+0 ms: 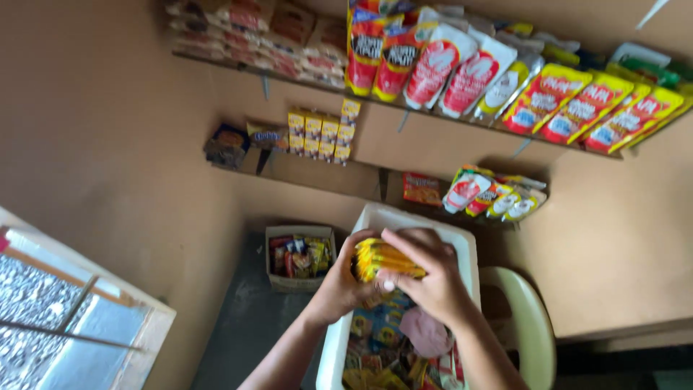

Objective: The recorder is cleaning and organizing various food and beverage packets on a retail shelf.

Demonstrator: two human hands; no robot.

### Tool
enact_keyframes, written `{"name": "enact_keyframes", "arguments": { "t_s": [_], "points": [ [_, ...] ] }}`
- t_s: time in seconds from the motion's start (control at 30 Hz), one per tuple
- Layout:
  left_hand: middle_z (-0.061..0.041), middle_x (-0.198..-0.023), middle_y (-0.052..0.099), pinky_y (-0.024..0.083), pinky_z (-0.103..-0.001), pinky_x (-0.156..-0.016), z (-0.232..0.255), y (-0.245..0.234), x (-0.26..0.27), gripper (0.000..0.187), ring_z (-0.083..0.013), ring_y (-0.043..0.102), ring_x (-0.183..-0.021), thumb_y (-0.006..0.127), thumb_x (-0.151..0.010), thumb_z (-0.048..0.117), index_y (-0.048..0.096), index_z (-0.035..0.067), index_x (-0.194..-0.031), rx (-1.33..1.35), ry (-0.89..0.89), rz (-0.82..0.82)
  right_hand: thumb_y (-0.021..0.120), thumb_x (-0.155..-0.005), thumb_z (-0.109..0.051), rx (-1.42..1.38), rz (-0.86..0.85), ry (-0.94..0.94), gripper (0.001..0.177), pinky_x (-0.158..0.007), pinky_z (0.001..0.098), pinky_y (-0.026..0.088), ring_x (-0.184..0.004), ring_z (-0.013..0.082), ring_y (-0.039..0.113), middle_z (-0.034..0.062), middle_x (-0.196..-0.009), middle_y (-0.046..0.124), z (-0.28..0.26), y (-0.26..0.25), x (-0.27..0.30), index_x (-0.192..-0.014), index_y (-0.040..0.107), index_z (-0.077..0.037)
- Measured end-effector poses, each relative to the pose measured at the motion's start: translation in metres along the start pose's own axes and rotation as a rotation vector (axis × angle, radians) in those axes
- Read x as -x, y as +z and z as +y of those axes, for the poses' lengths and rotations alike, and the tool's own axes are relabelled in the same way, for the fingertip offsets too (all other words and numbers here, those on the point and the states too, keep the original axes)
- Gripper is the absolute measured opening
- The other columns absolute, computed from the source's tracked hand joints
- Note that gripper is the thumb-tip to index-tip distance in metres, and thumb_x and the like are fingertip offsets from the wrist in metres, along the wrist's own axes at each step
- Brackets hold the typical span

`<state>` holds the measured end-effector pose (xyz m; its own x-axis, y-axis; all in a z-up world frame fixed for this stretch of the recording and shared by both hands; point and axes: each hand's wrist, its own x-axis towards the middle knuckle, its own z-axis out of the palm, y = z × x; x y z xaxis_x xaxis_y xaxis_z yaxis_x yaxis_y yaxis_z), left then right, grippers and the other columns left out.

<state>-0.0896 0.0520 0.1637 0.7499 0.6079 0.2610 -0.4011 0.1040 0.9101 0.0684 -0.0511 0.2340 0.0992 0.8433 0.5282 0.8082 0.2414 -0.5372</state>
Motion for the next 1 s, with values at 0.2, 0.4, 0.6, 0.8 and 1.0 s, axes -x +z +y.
{"name": "enact_keyframes", "arguments": {
  "t_s": [0.2,0.4,0.6,0.8,1.0],
  "points": [
    [-0.006,-0.124,0.063,0.05,-0.03,-0.103,-0.011,-0.015,-0.008,0.066,-0.0145,0.059,-0.116,0.087,-0.084,0.015,0.051,0.006,-0.139,-0.075,0.005,-0.059,0.09,-0.071,-0.021,0.085,-0.07,-0.024,0.056,-0.096,0.0383,0.051,-0.112,0.0272,0.068,0.0095,-0.119,0.07,-0.02,-0.006,-0.022,-0.121,0.069,-0.007],
    [-0.008,-0.12,0.065,0.053,-0.032,-0.097,-0.022,0.002,-0.018,0.061,-0.0156,0.06,-0.11,0.085,-0.088,0.011,0.051,0.001,-0.138,0.182,-0.093,-0.087,0.085,-0.084,-0.027,-0.342,0.003,0.16,0.064,-0.103,0.0401,0.053,-0.122,0.0239,0.065,0.0123,-0.132,0.065,-0.003,-0.011,-0.003,-0.137,0.056,-0.003],
    [-0.007,-0.131,0.063,0.051,-0.034,-0.105,-0.028,0.035,-0.034,0.064,-0.0156,0.061,-0.12,0.08,-0.087,0.011,0.048,0.004,-0.142,0.306,0.004,-0.017,0.051,-0.107,-0.04,-0.211,0.114,0.328,0.054,-0.113,0.0392,0.045,-0.131,0.0264,0.06,0.0163,-0.138,0.061,0.114,0.051,0.074,-0.144,0.043,-0.002],
    [-0.011,-0.129,0.065,0.051,-0.034,-0.104,0.002,0.044,-0.032,0.059,-0.0166,0.061,-0.118,0.079,-0.09,0.007,0.05,-0.001,-0.141,0.081,0.031,0.046,0.038,-0.11,-0.046,-0.484,0.276,-0.002,0.071,-0.12,0.041,0.029,-0.147,0.0306,0.038,0.0217,-0.157,0.039,0.054,0.001,0.027,-0.159,0.022,0.002],
    [-0.002,-0.128,0.067,0.053,-0.03,-0.102,0.011,0.06,-0.041,0.065,-0.0115,0.063,-0.118,0.078,-0.085,0.017,0.048,0.01,-0.142,0.265,-0.091,0.059,0.038,-0.11,-0.041,-0.392,0.15,0.134,0.061,-0.116,0.0411,0.036,-0.14,0.0296,0.048,0.0178,-0.149,0.049,0.105,0.031,0.049,-0.154,0.031,0.0]
  ]
}}
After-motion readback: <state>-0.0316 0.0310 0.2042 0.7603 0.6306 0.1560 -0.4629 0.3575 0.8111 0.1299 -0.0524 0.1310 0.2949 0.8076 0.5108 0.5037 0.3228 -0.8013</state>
